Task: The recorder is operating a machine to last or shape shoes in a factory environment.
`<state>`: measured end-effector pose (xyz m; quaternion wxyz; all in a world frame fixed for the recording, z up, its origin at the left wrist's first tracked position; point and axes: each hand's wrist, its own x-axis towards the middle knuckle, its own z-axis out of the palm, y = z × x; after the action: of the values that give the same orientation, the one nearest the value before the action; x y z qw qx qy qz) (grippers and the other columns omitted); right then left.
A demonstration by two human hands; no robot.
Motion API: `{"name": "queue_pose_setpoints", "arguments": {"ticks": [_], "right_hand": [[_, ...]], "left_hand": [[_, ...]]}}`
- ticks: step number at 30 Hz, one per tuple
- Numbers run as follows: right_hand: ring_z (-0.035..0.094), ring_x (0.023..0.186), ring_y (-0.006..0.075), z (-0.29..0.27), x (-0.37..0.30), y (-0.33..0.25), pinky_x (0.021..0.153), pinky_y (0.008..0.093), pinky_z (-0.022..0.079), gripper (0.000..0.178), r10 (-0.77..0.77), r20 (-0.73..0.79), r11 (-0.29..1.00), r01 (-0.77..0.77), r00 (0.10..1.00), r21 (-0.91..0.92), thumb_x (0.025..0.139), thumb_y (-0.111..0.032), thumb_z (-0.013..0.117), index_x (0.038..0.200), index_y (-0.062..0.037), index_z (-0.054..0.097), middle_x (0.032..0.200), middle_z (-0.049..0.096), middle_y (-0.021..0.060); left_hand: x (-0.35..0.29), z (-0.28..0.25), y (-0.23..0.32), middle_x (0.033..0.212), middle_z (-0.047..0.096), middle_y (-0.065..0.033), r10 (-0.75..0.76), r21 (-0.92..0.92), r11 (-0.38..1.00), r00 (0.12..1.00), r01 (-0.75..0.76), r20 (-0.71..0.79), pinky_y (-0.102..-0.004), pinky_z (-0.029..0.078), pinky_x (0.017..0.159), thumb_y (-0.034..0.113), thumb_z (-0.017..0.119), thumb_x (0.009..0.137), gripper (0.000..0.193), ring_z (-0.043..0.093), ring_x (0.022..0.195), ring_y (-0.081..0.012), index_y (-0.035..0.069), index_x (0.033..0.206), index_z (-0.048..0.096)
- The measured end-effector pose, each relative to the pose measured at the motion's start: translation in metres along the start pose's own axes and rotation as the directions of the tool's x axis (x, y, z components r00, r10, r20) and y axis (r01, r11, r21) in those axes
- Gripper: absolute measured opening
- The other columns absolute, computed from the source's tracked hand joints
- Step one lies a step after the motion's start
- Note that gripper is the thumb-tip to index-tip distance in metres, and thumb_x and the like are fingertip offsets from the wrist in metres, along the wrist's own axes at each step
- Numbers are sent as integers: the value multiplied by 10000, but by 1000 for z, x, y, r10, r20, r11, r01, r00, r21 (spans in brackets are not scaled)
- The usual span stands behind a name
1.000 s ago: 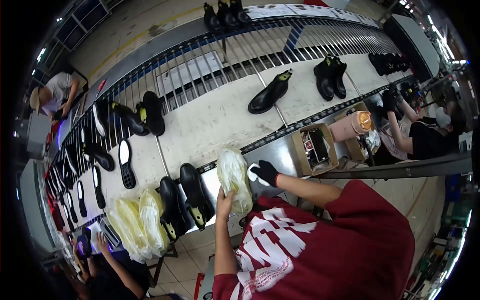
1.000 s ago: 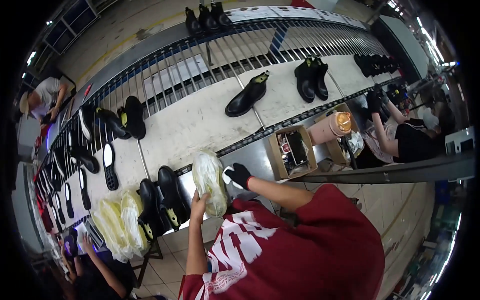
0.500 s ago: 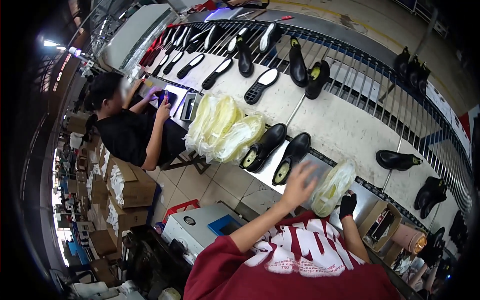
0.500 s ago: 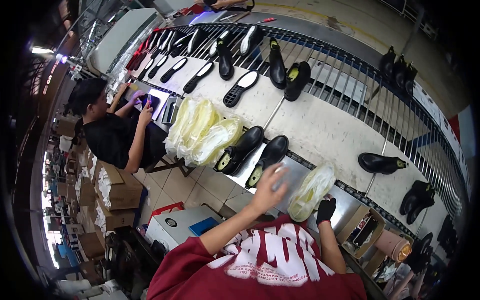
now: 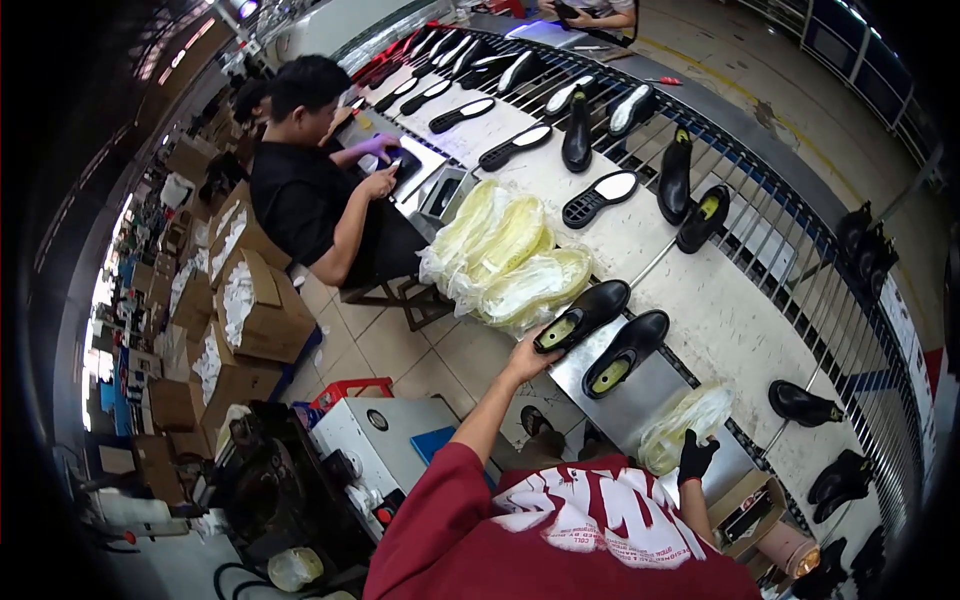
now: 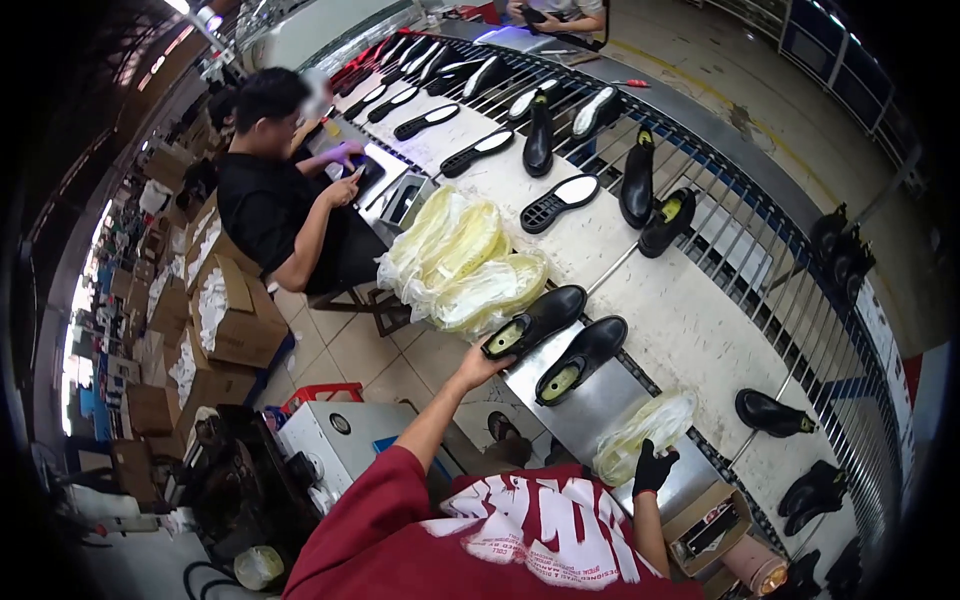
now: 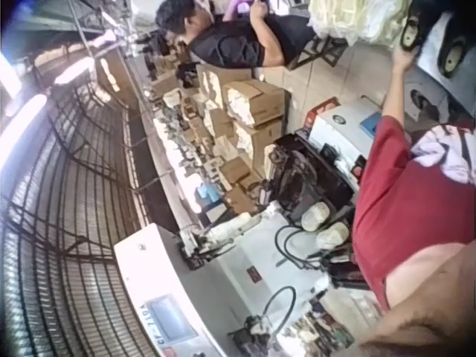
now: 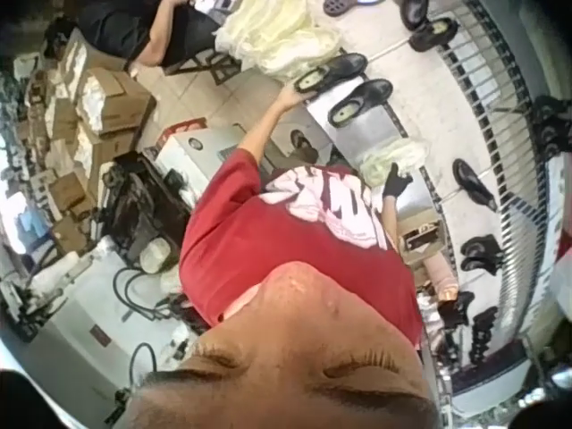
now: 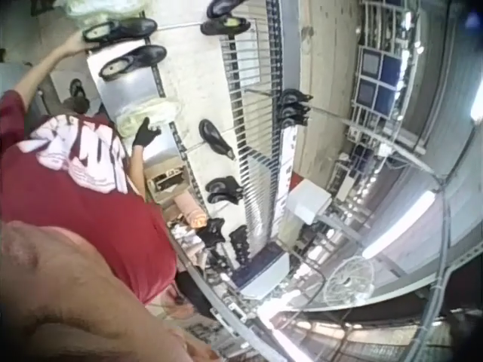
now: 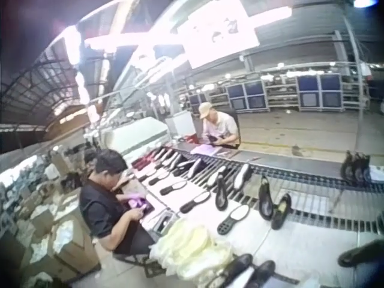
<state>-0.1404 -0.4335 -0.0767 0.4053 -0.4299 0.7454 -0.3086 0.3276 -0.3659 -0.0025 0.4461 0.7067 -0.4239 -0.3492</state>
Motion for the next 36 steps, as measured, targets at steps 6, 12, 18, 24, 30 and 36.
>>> {"name": "queue_pose_setpoints", "arguments": {"ticks": [6, 12, 18, 24, 30, 36], "right_hand": [[608, 1025, 261, -9, 67, 13, 856, 432, 541, 692, 218, 334, 875, -335, 917, 350, 848, -361, 797, 1288, 67, 478, 1241, 602, 152], [619, 1144, 313, -30, 122, -31, 937, 433, 535, 792, 205, 555, 930, -337, 806, 147, 859, -365, 783, 1421, 75, 438, 1325, 589, 221], [585, 1205, 329, -33, 128, -34, 1022, 438, 479, 826, -28, 316, 991, 68, 948, -117, 871, -361, 776, 1451, 94, 404, 1352, 573, 236], [504, 1304, 321, -67, 121, -147, 1134, 403, 367, 795, -448, 42, 841, 437, 893, -318, 906, -317, 752, 1462, 116, 383, 1429, 513, 259], [581, 1218, 234, -44, 77, -348, 1046, 365, 450, 603, -610, 101, 780, 572, 786, 255, 961, -302, 695, 1421, 33, 495, 1362, 593, 132], [446, 558, 44, 175, 61, -379, 484, 228, 310, 411, -333, 699, 931, 106, 633, 348, 939, -501, 660, 1118, -133, 619, 832, 578, -48]], "left_hand": [[-26, 23, -1, 1381, 578, -136, 13, 214, 977, 999, -3, -44, -385, 488, 1037, 335, 795, 842, 678, 594, 1237, -320, 101, 1423, 537], [-43, 43, -5, 1449, 513, -127, 35, 223, 974, 999, -37, 15, -409, 482, 1051, 357, 783, 833, 766, 564, 1269, -328, 153, 1499, 463], [-36, 19, -12, 1467, 482, -157, 33, 85, 995, 972, -54, 232, -385, 439, 1087, 226, 746, 803, 851, 537, 1292, -323, 93, 1551, 362], [-55, 1, -40, 1436, 563, -151, -182, -383, 882, 949, 273, 256, -340, 422, 1089, 44, 584, 846, 669, 537, 1306, -239, 80, 1502, 458], [-48, -9, -50, 1261, 643, -34, -407, -622, 683, 907, 383, 111, -338, 497, 940, 413, 581, 1008, 502, 624, 1124, -167, 134, 1423, 551], [-44, -16, 14, 1628, 221, -225, -286, -898, 411, 958, 157, 37, -612, 421, 1064, 920, 387, 806, 1143, 420, 1398, -441, 248, 1629, -33]]}}
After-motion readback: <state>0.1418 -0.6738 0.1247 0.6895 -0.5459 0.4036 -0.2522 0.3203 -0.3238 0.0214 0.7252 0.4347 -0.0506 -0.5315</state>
